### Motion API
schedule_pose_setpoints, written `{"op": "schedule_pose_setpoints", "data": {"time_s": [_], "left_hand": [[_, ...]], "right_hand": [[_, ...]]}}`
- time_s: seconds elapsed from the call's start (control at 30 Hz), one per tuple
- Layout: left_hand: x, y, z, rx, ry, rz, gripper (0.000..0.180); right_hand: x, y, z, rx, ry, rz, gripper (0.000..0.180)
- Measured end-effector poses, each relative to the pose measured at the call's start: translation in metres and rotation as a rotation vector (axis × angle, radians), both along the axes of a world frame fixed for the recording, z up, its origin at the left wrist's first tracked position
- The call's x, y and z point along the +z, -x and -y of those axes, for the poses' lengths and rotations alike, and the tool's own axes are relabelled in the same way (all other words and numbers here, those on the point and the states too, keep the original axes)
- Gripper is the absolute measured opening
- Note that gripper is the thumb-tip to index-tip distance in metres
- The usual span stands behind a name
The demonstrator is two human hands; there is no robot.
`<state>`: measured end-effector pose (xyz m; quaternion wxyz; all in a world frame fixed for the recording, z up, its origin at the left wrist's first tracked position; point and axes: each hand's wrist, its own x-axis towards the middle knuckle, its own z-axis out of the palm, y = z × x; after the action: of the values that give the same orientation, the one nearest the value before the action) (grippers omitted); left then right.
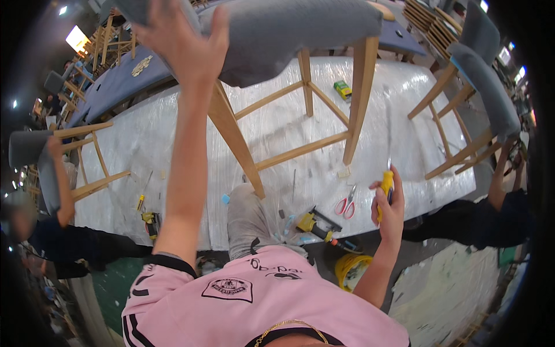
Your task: The person upholsters a wooden chair by pulling and tucking grey fabric over the seat and backrest. They use a staple gun to secure the fabric, a screwdriver to adjust edges, and scissors to trim excess material. The person repeatedly smooths and adjusts the fabric to ensure a tight fit.
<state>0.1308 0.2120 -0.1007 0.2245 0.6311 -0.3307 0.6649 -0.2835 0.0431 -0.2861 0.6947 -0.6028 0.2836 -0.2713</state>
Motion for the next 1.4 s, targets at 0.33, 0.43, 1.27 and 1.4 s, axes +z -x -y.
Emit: {"op": "schedule_pose_setpoints", "data": {"time_s": [0.33,0.43,1.27,1.4], "left_hand": [[0.051,-0.128,0.128,-0.658,-0.993,-1.169,0.069],[0.06,-0.105,0.122,-0.703,-0.865,-1.489,0.071],[0.074,-0.116,0.084,-0.523,-0.716,-1.344,0.071],[0.057,-0.123,0.119,-0.597,-0.756,-1.361,0.071]], "right_hand": [[0.062,-0.09,0.031,0.197,0.381,-0.168,0.053],[0.078,-0.095,0.032,0.204,0.323,-0.129,0.055],[0.081,-0.132,0.029,0.249,0.465,-0.046,0.048],[0.082,-0.13,0.037,0.195,0.441,-0.098,0.047]]}}
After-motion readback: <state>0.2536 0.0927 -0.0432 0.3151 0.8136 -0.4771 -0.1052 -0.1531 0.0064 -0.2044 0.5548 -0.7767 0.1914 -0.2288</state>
